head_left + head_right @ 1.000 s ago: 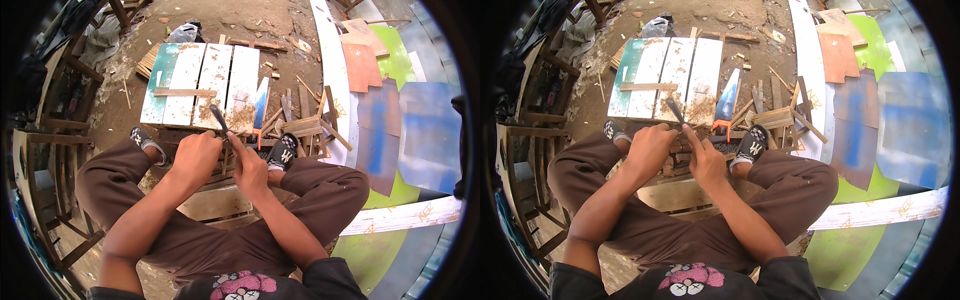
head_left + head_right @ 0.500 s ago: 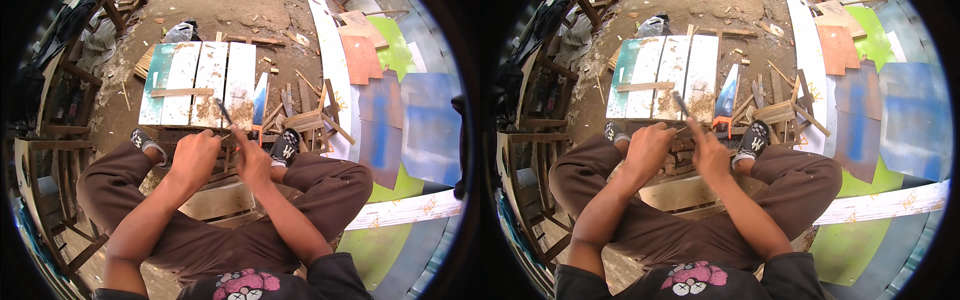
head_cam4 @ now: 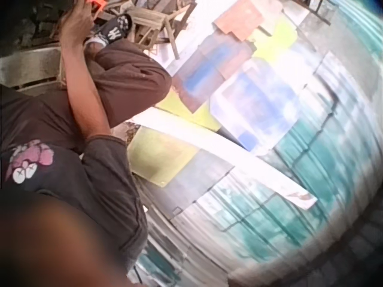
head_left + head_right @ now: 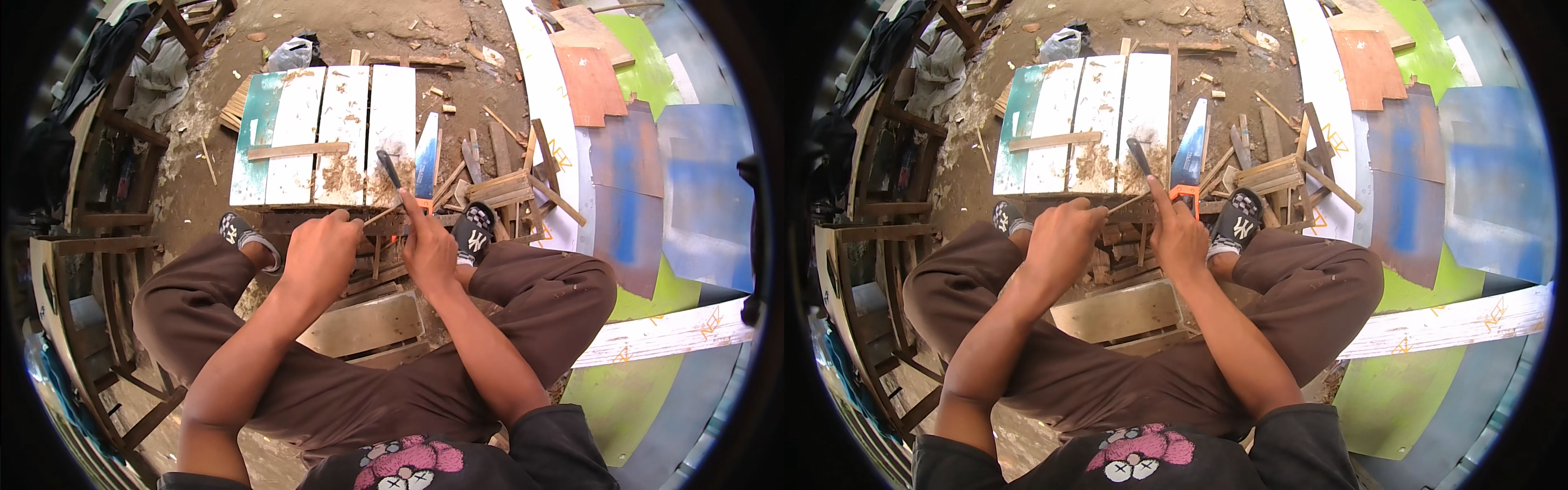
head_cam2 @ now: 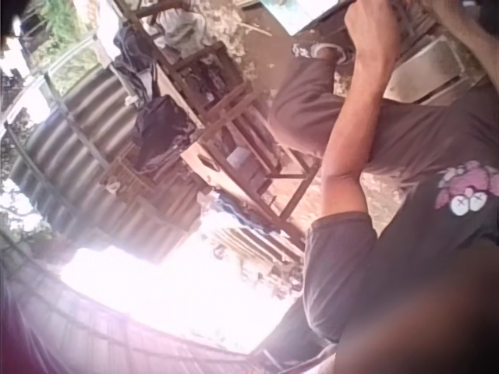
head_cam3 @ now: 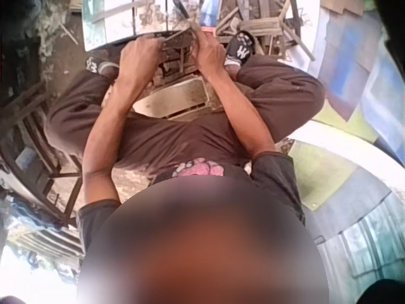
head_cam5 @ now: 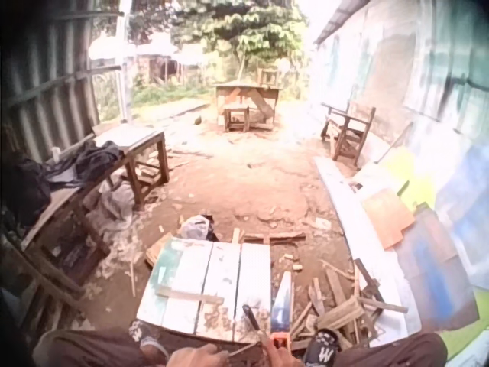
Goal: The person sits on the ground and uses a hand saw to cut small wooden sticks. They then use a hammer to drive nails into the sticks to assemble a small wooden frame.
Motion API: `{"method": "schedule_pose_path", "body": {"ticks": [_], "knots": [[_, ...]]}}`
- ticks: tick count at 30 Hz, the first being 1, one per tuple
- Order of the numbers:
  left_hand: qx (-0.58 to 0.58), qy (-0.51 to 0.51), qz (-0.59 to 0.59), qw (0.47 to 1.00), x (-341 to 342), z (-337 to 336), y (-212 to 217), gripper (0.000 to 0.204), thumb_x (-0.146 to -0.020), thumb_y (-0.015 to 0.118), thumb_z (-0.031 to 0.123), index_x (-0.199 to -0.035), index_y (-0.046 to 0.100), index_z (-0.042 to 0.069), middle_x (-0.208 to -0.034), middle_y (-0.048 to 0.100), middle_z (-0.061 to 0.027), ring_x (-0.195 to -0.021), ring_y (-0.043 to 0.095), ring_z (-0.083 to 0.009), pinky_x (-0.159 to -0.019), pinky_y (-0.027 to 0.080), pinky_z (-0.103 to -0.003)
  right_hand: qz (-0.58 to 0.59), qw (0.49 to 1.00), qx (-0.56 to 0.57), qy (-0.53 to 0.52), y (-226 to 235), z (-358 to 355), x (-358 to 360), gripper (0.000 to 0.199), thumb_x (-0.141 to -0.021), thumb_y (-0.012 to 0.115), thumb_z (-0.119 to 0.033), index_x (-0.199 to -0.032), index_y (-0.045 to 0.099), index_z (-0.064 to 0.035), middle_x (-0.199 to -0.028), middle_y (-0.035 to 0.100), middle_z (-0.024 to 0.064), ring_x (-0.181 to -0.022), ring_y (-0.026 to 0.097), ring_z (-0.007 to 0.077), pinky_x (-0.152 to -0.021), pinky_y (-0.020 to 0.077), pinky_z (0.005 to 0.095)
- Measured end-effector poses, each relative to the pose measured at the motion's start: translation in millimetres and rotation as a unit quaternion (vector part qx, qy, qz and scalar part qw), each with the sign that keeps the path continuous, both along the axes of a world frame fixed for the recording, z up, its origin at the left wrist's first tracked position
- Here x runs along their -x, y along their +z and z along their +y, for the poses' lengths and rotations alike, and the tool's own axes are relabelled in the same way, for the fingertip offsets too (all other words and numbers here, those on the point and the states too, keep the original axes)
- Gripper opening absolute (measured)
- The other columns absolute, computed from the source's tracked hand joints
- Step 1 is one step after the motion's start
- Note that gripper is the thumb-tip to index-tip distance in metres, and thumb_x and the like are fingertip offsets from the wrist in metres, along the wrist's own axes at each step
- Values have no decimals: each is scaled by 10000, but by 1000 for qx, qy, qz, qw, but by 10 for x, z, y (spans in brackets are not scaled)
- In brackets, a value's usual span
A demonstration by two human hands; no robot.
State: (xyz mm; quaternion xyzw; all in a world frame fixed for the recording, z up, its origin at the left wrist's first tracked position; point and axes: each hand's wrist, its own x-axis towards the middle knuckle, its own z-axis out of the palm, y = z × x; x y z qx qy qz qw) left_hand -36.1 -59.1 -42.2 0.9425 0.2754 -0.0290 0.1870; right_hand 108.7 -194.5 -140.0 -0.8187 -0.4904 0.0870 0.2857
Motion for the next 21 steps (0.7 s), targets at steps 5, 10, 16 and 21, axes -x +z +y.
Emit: {"method": "schedule_pose_path", "body": {"ticks": [5, 10, 16, 21], "knots": [[8, 12, -14, 1000, 22, -7, -6, 90, -817, 695, -2, -899, 724, 21, -907, 691, -170, -835, 732, -379, -733, 592, -483, -5, 998, -57, 39, -114, -38, -56, 777, -908, 650, -7, -1604, 461, -295, -809, 628, 138, -660, 680, 383, -580, 553, 514], [3, 16, -16, 1000, 12, 33, -48, 87, -835, 689, 8, -903, 741, 24, -910, 711, -180, -847, 737, -378, -739, 594, -479, -13, 998, -41, 37, -135, -61, -66, 808, -873, 644, 25, -1602, 468, -273, -872, 653, 154, -671, 681, 388, -598, 553, 515], [31, 52, -39, 997, 2, 128, 49, 123, -908, 693, 101, -966, 791, 54, -901, 740, -181, -878, 736, -377, -780, 581, -503, 46, 998, 10, -33, 11, 72, -173, 636, -965, 615, -19, -1561, 522, -220, -1000, 711, 173, -728, 699, 423, -671, 561, 534], [73, 123, -84, 986, 28, 300, 406, 160, -957, 722, 154, -1080, 805, 95, -954, 769, -169, -914, 734, -389, -836, 582, -486, 218, 963, -108, -118, 450, 233, -210, 440, -1077, 550, -124, -1510, 535, -46, -1242, 714, 208, -959, 729, 329, -810, 557, 424]]}}
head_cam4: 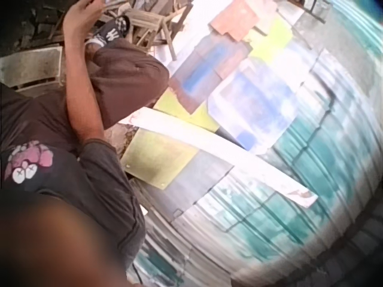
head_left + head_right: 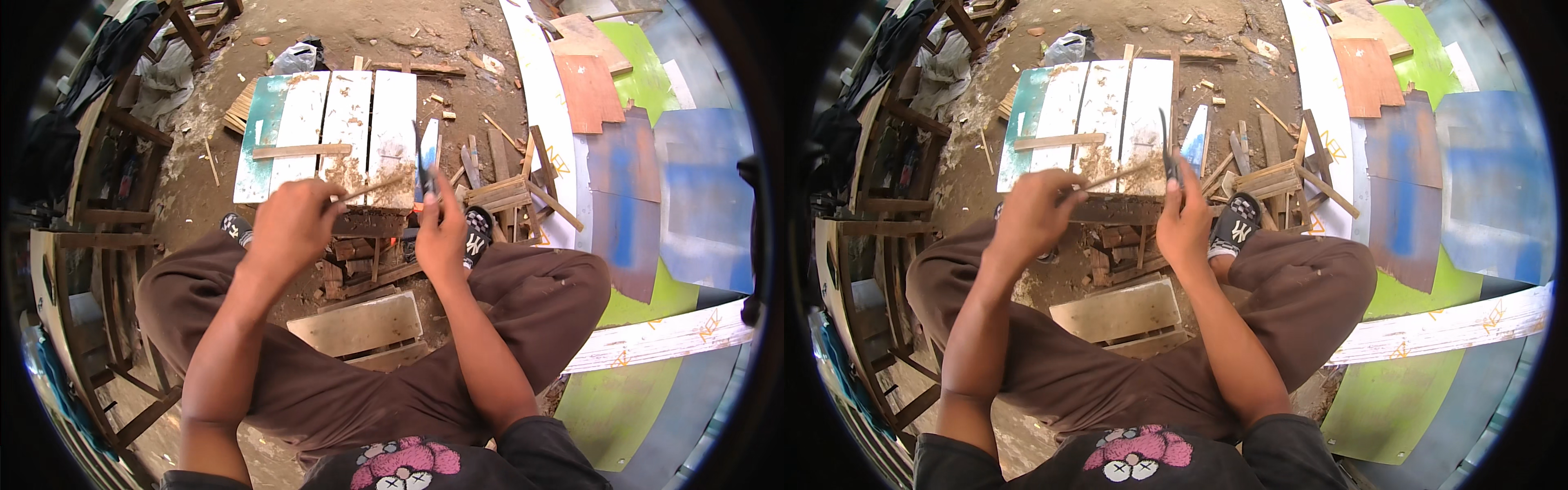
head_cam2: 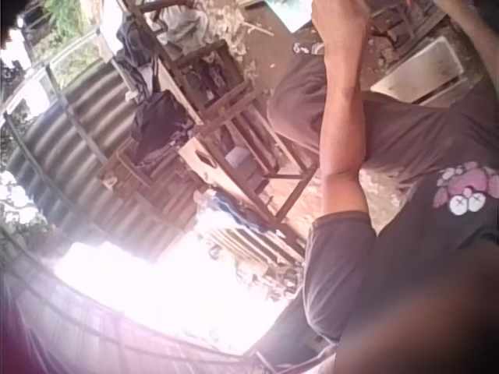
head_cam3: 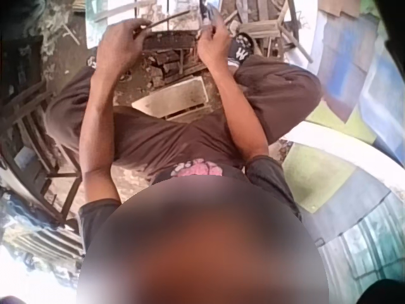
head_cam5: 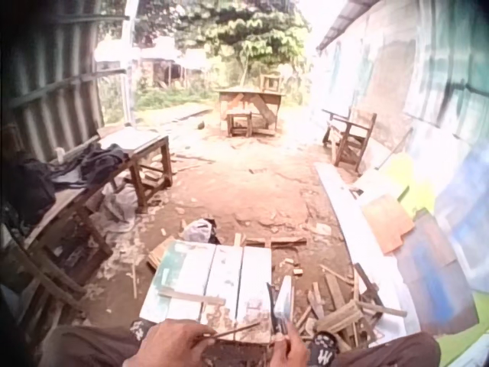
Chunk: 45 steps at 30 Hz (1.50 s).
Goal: The person sits on the ground and uses a hand saw to cut small wooden sticks. They then use a hammer to drive nails into the sticks to assemble a small wooden frame.
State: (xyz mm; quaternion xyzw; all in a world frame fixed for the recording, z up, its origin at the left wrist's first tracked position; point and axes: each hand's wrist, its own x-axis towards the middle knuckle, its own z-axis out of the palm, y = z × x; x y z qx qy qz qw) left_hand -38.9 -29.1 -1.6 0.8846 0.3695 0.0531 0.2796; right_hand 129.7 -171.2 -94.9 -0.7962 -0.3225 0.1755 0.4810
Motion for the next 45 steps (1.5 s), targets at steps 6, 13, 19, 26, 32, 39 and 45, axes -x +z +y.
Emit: {"method": "schedule_pose_path", "body": {"ticks": [6, 13, 19, 26, 32, 39, 45], "knots": [[65, 44, -139, 987, 123, 338, 514, 185, -924, 799, 99, -1102, 786, 47, -851, 766, -51, -730, 655, -107, -663, 526, -296, 190, 970, -150, -31, 720, 144, 86, 519, -1080, 606, -190, -1481, 421, 82, -1097, 674, 142, -837, 667, 150, -707, 537, 298], [175, 126, -387, 896, 492, 991, 721, 223, -974, 740, 16, -1193, 745, -24, -1027, 712, -48, -795, 643, -82, -695, 529, -238, 176, 953, -246, -28, 1261, 500, 457, 432, -1060, 634, -167, -1394, 525, 83, -909, 701, 127, -759, 691, 166, -652, 523, 324], [226, 155, -482, 832, 648, 1221, 517, 391, -992, 726, 16, -1372, 635, -7, -1060, 724, -69, -899, 719, -145, -809, 624, -278, 139, 939, -310, -42, 1387, 768, 696, 267, -1053, 635, -187, -1171, 604, 50, -766, 690, 165, -644, 683, 278, -615, 504, 419], [223, 195, -540, 788, 828, 1237, 438, 336, -1019, 729, 108, -1335, 647, 31, -1069, 752, -72, -957, 727, -143, -819, 617, -268, 108, 960, -256, -43, 1200, 955, 748, 277, -1028, 654, -173, -1145, 593, 72, -692, 674, 187, -631, 710, 371, -596, 511, 479], [239, 244, -541, 769, 930, 1240, 328, 219, -1052, 693, 166, -1249, 710, 70, -1097, 754, -39, -985, 728, -147, -855, 611, -291, 150, 967, -206, -19, 955, 1138, 855, 353, -1005, 692, -204, -1201, 608, 76, -699, 686, 188, -640, 716, 381, -604, 521, 490], [233, 246, -526, 780, 921, 1232, 327, 227, -1057, 684, 168, -1256, 710, 60, -1067, 760, -58, -942, 734, -149, -842, 622, -307, 204, 954, -211, 55, 922, 1187, 975, 370, -1008, 710, -283, -1105, 631, 65, -708, 704, 180, -599, 722, 336, -585, 547, 446], [206, 250, -512, 795, 736, 1218, 345, 250, -1055, 689, 165, -1282, 689, 63, -1076, 766, -72, -959, 733, -155, -843, 619, -308, 296, 923, -214, 118, 902, 1161, 976, 357, -1008, 737, -338, -1031, 658, 9, -717, 703, 81, -638, 688, 134, -612, 515, 326]]}}
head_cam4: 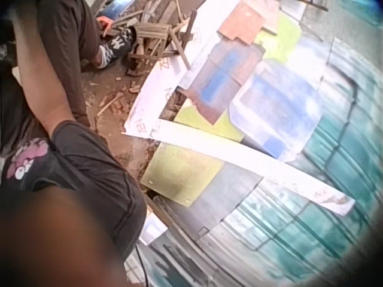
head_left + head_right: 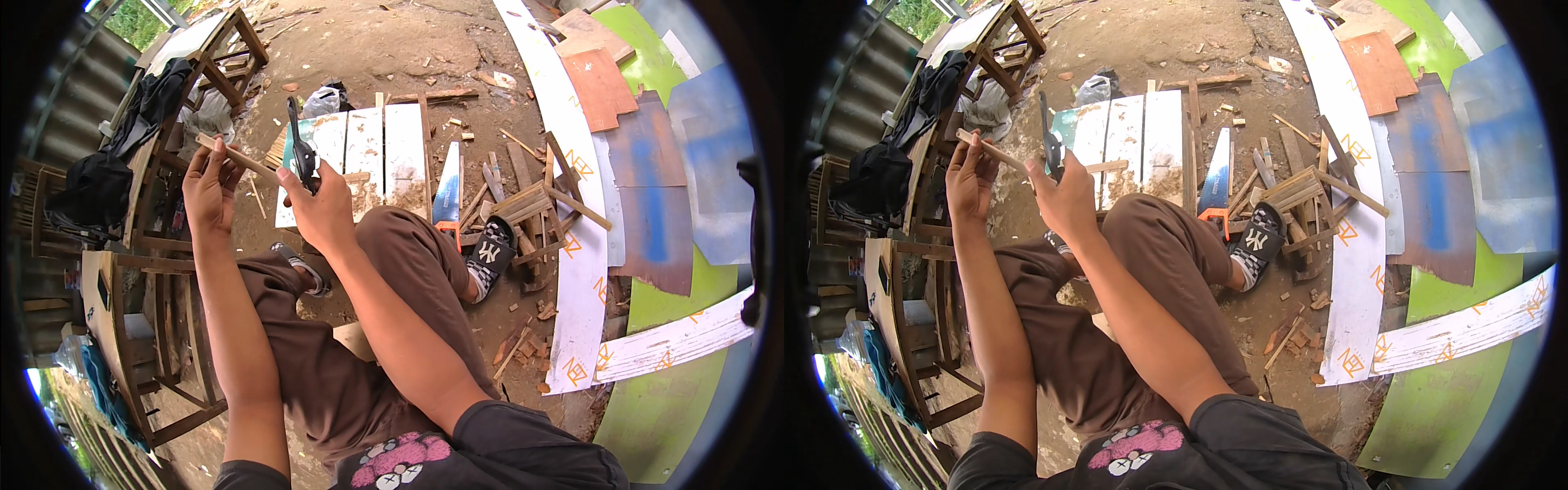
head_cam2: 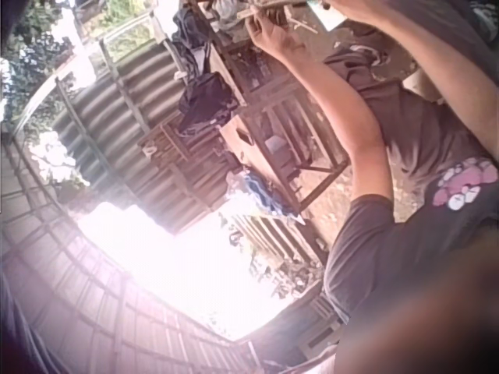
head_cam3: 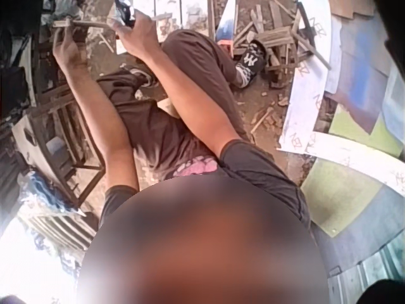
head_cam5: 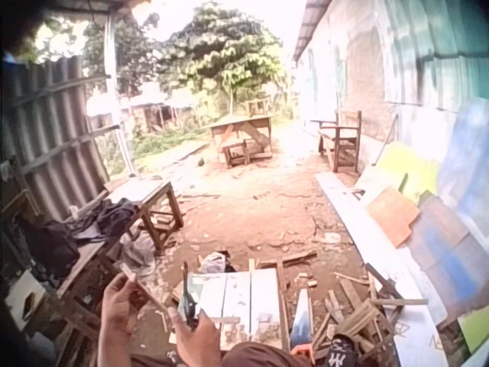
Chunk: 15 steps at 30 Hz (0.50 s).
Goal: The person sits on the ground and uses a hand saw to cut small wooden sticks. They then use a hammer to drive nails into the sticks to assemble a small wooden frame.
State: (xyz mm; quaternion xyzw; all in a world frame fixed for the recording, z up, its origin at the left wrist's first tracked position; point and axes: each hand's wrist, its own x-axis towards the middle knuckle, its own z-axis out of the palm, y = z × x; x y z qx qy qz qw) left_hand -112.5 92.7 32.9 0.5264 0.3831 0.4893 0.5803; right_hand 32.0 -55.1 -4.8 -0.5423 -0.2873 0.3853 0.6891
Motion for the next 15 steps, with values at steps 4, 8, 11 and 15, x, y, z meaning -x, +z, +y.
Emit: {"method": "schedule_pose_path", "body": {"ticks": [4, 8, 11, 15], "knots": [[-2, -25, -3, 1000, -217, -115, 49, 296, -1024, 738, 177, -1274, 672, 33, -1041, 766, -102, -938, 741, -165, -775, 615, -291, -62, 997, -20, -46, -51, 45, 12, 284, -1002, 738, -244, -1036, 650, 24, -730, 695, 99, -658, 690, 174, -612, 510, 346], [25, -143, 38, 989, -489, -380, 74, 357, -1036, 721, 187, -1340, 641, 18, -1066, 755, -125, -955, 731, -181, -788, 615, -311, -38, 996, -42, -73, 8, -17, -70, 284, -990, 734, -198, -1075, 651, 61, -738, 685, 156, -661, 689, 253, -625, 513, 396], [43, -201, 47, 977, -653, -534, 112, 365, -1063, 679, 202, -1370, 627, 12, -1064, 743, -118, -946, 726, -188, -771, 618, -330, -22, 997, -39, -67, 146, -184, -193, 254, -1015, 688, -174, -1097, 658, 65, -752, 705, 148, -671, 715, 229, -613, 521, 372], [45, -207, 48, 976, -743, -659, 179, 364, -1097, 619, 235, -1384, 622, 10, -965, 707, -64, -878, 696, -160, -747, 617, -332, -78, 996, 9, -49, 321, -378, -373, 226, -1025, 646, -150, -1088, 675, 65, -792, 741, 147, -729, 758, 213, -636, 554, 361]]}}
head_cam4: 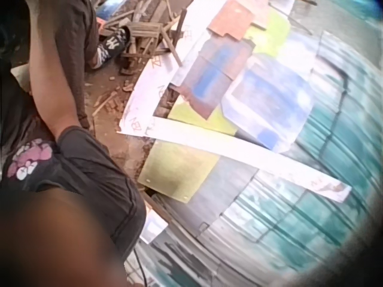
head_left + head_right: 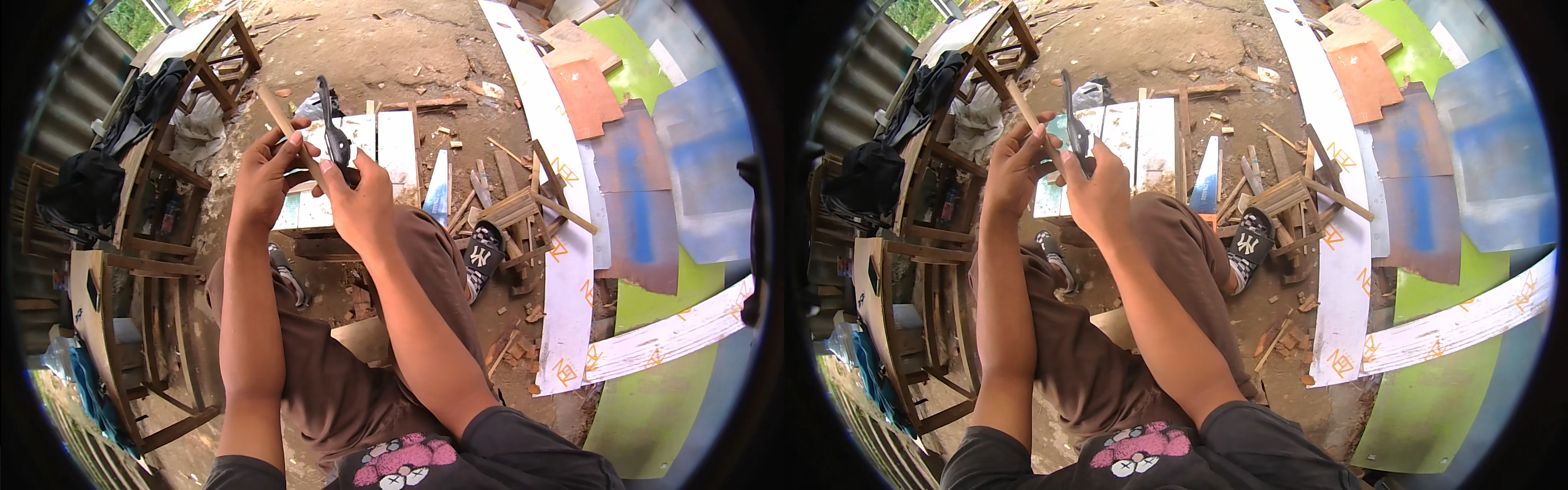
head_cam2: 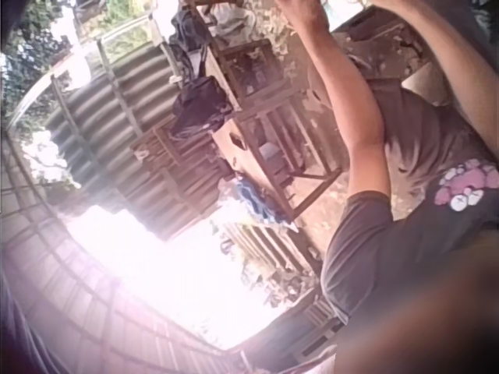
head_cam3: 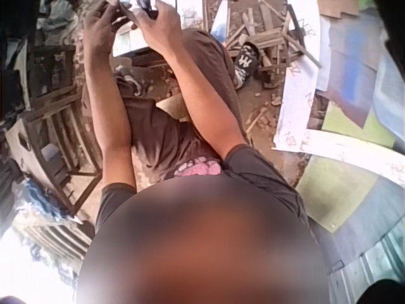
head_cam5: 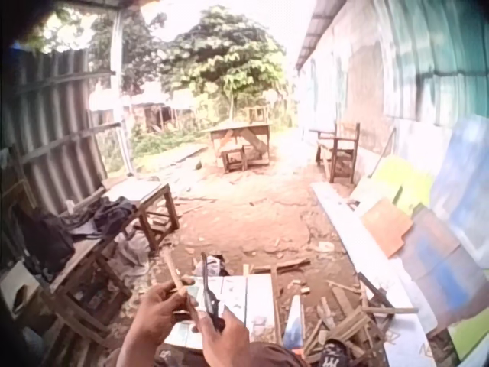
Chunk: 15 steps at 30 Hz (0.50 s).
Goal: The person sits on the ground and uses a hand saw to cut small wooden sticks. They then use a hammer to drive nails into the sticks to assemble a small wooden frame.
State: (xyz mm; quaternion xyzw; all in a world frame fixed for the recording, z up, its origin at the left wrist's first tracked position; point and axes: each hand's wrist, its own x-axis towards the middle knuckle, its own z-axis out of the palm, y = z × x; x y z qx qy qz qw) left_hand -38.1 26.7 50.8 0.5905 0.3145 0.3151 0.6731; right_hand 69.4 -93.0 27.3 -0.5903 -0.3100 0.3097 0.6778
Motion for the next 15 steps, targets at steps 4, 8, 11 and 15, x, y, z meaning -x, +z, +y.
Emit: {"method": "schedule_pose_path", "body": {"ticks": [4, 8, 11, 15], "knots": [[-3, -23, 4, 1000, -71, -87, -19, 353, -1122, 566, 214, -1399, 603, -2, -852, 614, -15, -729, 630, -123, -666, 570, -293, -51, 998, 19, 20, 22, -76, -105, 196, -1025, 633, -144, -1068, 699, 35, -811, 758, 126, -715, 749, 187, -648, 561, 356], [31, -4, -8, 999, -101, -219, -131, 346, -1130, 531, 178, -1417, 586, -9, -765, 496, 24, -581, 496, -72, -530, 415, -231, -19, 999, -8, 25, -94, -149, -48, 204, -1048, 624, -162, -1089, 700, 22, -770, 735, 91, -679, 696, 127, -620, 521, 308], [53, 4, 20, 998, -51, -297, -202, 354, -1122, 530, 167, -1431, 589, 6, -768, 490, 35, -553, 445, -48, -503, 375, -211, -26, 1000, -1, 13, -207, -218, 55, 208, -1046, 630, -176, -1094, 703, 13, -787, 740, 89, -680, 713, 147, -630, 535, 318], [73, 25, 34, 996, 106, -439, -386, 339, -1116, 538, 170, -1402, 618, 6, -832, 578, 29, -612, 457, -42, -533, 383, -211, -69, 997, -14, -16, -342, -252, 279, 238, -1041, 628, -200, -1118, 692, 15, -795, 754, 164, -751, 759, 350, -707, 574, 442]]}}
